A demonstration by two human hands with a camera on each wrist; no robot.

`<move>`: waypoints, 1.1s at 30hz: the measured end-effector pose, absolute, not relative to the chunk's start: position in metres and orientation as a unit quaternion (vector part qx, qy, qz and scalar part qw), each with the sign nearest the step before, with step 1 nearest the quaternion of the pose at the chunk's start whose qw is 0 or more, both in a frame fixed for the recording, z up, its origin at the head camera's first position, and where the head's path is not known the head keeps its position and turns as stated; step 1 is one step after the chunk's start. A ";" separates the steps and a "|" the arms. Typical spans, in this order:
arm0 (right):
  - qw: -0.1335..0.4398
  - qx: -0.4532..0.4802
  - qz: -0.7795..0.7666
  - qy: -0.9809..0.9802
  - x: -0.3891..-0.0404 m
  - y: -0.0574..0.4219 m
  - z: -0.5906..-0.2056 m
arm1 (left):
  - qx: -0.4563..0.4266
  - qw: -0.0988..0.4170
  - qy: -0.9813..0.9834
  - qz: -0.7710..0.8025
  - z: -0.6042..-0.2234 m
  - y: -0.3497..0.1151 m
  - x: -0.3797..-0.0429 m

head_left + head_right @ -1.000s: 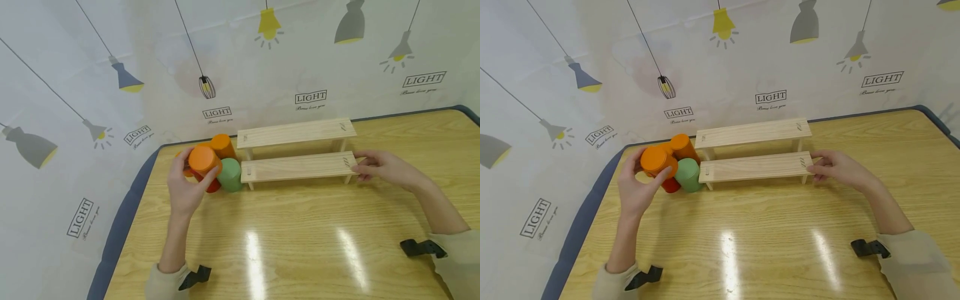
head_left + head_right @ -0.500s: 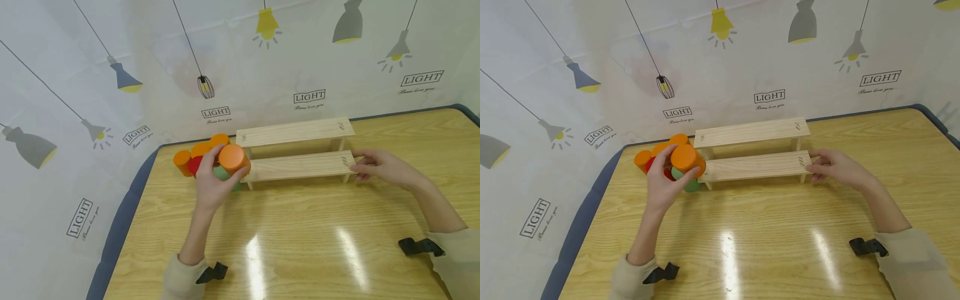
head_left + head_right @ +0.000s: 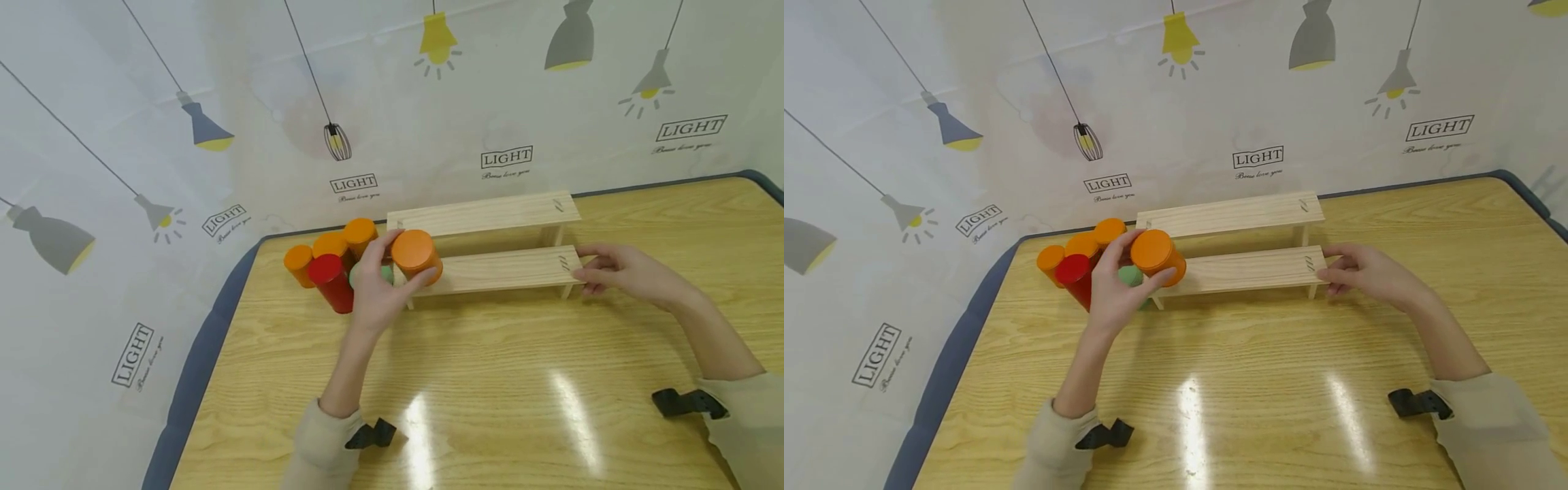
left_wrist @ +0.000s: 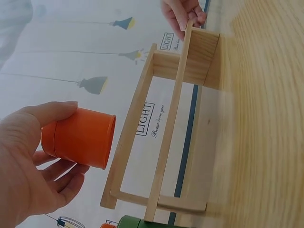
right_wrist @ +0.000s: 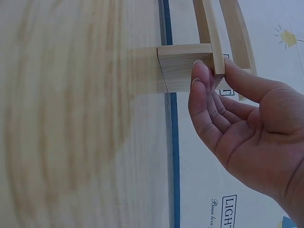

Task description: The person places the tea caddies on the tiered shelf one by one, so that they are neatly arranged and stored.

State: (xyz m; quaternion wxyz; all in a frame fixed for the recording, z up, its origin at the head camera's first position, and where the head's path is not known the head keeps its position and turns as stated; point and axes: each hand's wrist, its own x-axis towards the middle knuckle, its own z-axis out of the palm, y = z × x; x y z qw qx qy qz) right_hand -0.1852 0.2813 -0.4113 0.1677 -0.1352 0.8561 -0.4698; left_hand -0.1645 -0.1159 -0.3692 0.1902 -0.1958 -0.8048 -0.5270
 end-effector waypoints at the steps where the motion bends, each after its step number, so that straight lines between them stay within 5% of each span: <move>1: 0.168 -0.134 -0.470 0.856 -0.185 0.282 -0.412 | -0.196 0.186 -0.805 -0.528 -0.370 -0.113 -0.166; 33: 0.164 -0.146 -0.479 0.850 -0.186 0.283 -0.414 | -0.218 0.059 -0.827 -0.514 -0.389 -0.003 -0.187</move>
